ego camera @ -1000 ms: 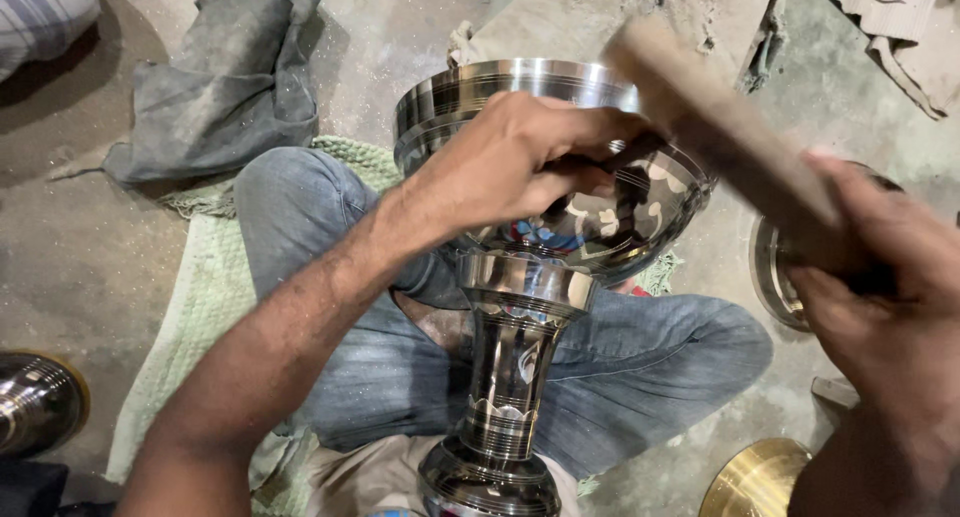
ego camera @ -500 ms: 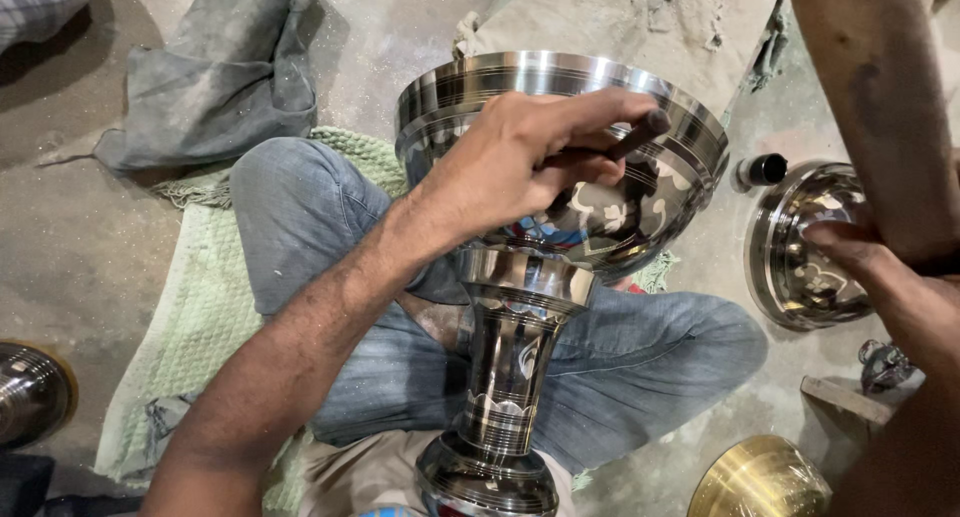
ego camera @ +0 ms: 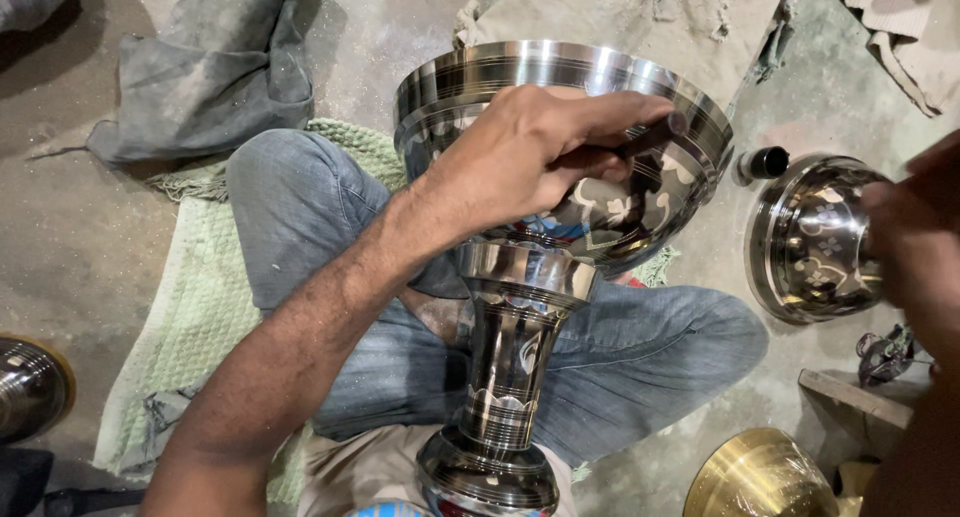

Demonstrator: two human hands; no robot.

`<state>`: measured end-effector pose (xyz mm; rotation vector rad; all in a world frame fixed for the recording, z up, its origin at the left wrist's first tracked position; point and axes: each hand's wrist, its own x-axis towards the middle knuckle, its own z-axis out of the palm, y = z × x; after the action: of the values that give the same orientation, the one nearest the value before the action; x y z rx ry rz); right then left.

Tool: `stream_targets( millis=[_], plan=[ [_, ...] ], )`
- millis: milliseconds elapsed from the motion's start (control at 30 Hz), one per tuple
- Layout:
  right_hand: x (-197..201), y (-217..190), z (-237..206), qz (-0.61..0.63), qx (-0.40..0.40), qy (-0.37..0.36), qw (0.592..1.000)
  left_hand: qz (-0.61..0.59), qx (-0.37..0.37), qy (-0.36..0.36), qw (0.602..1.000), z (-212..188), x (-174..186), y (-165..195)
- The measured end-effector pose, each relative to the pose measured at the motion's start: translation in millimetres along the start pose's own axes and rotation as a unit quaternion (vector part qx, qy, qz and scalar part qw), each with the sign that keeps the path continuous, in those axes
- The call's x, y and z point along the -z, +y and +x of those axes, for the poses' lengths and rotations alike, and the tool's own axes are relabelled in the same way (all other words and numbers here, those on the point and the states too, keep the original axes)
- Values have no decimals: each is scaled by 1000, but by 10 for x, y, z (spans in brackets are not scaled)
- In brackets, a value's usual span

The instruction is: The person sits cross-legged on the floor and uses a wooden mallet to repeatedly strike a metal chisel placed against the rim of a polished metal vessel. The person rotates the vessel and repositions the chisel to work along the rim's circumference.

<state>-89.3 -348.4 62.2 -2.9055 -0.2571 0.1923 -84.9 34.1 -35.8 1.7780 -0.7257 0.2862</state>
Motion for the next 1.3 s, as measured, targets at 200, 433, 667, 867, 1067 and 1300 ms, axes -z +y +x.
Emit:
stream_targets(
  millis=[200, 433, 667, 867, 1067, 1300],
  plan=[
    [32, -252, -251, -59, 59, 26, 996, -17, 36, -12, 999, -56, -5, -28],
    [104, -549, -174, -44, 106, 28, 993, -20, 75, -10, 997, -140, -47, -50],
    [133, -1060, -119, -49, 70, 30, 996, 4, 93, 23, 995, -227, -75, -30],
    [153, -1186, -15, -62, 138, 53, 987, -51, 59, 77, 994, -336, -138, -43],
    [164, -1138, -1, -51, 175, 48, 982, -20, 77, 123, 989, -480, -278, -28],
    [213, -1236, 96, -114, 145, 31, 982, -35, 121, 194, 973, -593, -412, 96]
  ],
)
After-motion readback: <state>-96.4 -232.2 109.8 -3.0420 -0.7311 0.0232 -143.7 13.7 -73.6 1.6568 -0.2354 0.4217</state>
